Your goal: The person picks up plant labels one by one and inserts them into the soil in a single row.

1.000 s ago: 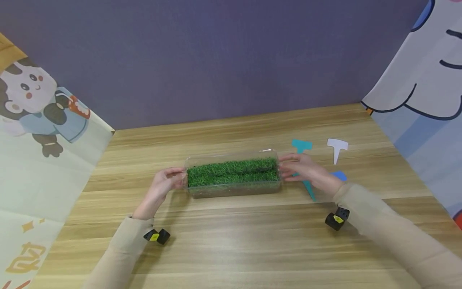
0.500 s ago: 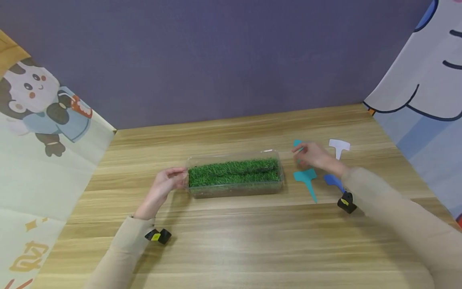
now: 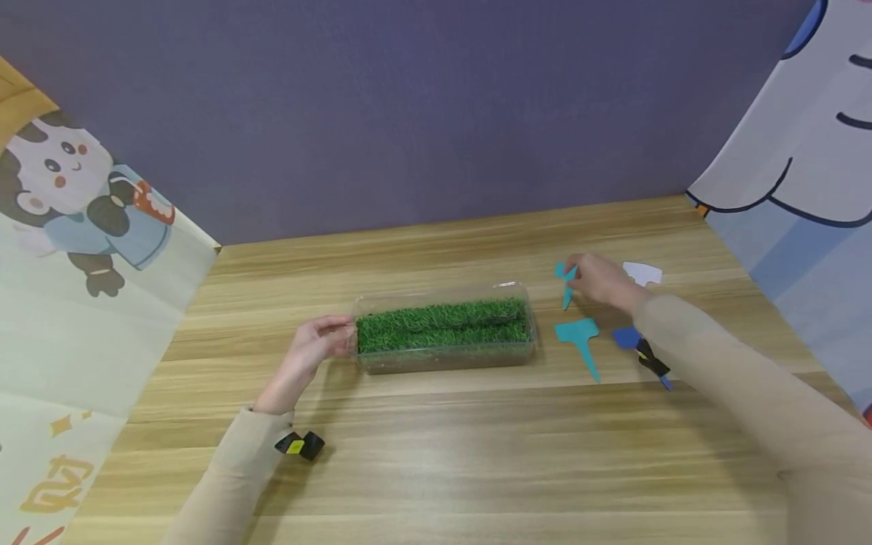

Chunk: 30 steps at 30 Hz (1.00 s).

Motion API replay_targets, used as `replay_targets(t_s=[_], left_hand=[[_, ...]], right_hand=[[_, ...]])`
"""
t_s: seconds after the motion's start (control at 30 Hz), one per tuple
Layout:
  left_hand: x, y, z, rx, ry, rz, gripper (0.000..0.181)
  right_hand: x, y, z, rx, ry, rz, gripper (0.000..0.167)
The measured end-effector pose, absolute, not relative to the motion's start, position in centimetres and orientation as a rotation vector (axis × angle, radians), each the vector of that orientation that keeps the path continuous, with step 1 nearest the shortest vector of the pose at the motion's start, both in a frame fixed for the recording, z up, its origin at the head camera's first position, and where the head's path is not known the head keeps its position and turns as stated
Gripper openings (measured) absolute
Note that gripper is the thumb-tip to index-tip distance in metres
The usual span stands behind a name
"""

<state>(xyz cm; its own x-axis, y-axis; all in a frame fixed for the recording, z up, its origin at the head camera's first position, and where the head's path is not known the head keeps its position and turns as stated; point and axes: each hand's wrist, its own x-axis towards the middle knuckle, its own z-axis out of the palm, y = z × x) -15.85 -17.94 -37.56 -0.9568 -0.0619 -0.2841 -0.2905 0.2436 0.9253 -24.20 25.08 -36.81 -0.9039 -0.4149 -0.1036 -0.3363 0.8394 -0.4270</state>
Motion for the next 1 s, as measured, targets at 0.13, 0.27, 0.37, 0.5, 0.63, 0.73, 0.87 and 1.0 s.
replay_targets(t_s=[0.13, 0.27, 0.37, 0.5, 0.63, 0.73, 0.87, 1.0], left_hand=[[-15.9, -17.9, -37.6, -0.333, 2.328, 1.784, 0.031], [-15.9, -17.8, -37.6, -0.335, 2.332, 1.786, 0.031], [-15.9, -17.8, -37.6, -0.339, 2.333, 1.787, 0.031], [-15.9, -17.8, -37.6, -0.349, 2.329, 1.785, 0.031], [-15.9, -17.8, -37.6, -0.35, 2.322, 1.783, 0.031], [-15.9, -17.9, -37.6, -0.341, 2.321, 1.78, 0.032], [-15.8, -17.8, -37.5, -0.331, 2.323, 1.782, 0.032], [-15.8, -17.8, -37.5, -0.333, 2.322, 1.788, 0.031]], right_hand=[[-25.1, 25.6, -36.9, -0.525, 2.81, -0.569, 0.032], [-26.0, 26.0, -36.9, -0.481, 2.795, -0.582, 0.037], [-26.6, 26.1, -37.0, -0.474, 2.778, -0.588, 0.04], [-27.2, 26.2, -37.1, -0.462, 2.747, -0.589, 0.045], [-27.6, 26.2, -37.4, -0.432, 2.714, -0.574, 0.051], [-27.9, 26.1, -37.6, -0.404, 2.697, -0.563, 0.054], [-28.1, 26.1, -37.9, -0.388, 2.682, -0.558, 0.055], [-28.4, 26.1, -38.1, -0.385, 2.673, -0.566, 0.056]])
